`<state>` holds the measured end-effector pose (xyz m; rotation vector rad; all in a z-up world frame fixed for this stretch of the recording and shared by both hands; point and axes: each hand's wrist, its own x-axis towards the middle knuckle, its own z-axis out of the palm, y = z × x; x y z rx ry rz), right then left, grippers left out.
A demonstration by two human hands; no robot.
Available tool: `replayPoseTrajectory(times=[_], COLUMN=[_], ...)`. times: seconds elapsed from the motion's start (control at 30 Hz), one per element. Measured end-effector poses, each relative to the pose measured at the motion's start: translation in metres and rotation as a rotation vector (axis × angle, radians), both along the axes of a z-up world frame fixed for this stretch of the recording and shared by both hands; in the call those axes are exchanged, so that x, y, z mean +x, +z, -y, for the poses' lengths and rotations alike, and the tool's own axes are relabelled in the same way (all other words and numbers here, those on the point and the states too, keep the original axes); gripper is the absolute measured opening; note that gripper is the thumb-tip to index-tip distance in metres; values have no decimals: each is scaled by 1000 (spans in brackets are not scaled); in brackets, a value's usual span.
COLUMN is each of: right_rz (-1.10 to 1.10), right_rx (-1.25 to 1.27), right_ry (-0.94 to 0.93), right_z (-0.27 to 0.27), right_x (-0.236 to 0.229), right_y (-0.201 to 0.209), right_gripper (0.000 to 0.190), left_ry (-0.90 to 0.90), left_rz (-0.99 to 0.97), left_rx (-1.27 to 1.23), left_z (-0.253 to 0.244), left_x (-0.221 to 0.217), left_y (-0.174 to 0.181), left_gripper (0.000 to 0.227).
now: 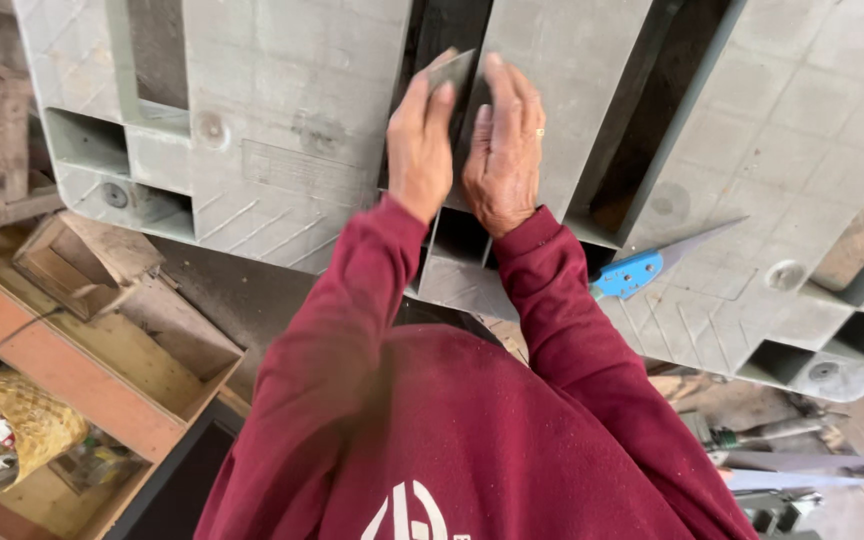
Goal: The person cuts a section of a gray plastic pallet using a hand saw and a utility knife, then removes the cut piece. They then use a soldering iron to melt and smooth the edges of the cut section.
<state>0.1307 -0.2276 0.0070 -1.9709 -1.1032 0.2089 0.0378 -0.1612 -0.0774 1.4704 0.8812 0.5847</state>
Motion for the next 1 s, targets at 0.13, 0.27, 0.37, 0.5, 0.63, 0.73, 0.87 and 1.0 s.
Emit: replayPoseTrajectory(times=[0.13, 0.27, 0.37, 0.5, 0.63, 0.73, 0.87, 1.0], right_rz=[-18, -25, -351, -502, -779, -918, -956, -990], right_rx=[-9, -5, -27, 18, 34, 163, 347, 599], right_ry=[15, 136, 131, -6, -228, -316, -492, -656], right_z=[9, 6, 24, 32, 37, 30, 17, 11], right_x=[-1, -6, -32, -67, -114, -139, -178, -211], right_y=[-1, 23, 38, 40, 41, 50, 52, 33], right_gripper=[37, 27, 24, 24, 26, 26, 26, 23], left_ry=[183, 14, -88, -277, -456, -574, -601, -599], left_rz=[322, 609, 598, 381, 65, 131, 311, 280], left_rx=[-598, -828, -894, -711, -560, -480, -650, -702], left_z=[2, -11, -14, -40, -70, -86, -90, -71], left_x=[-43, -75, -92, -102, -117, -121, -137, -163], left_y=[64, 85, 77, 59, 44, 47, 54, 61], left_gripper=[35, 39, 42, 45, 32, 27, 35, 27])
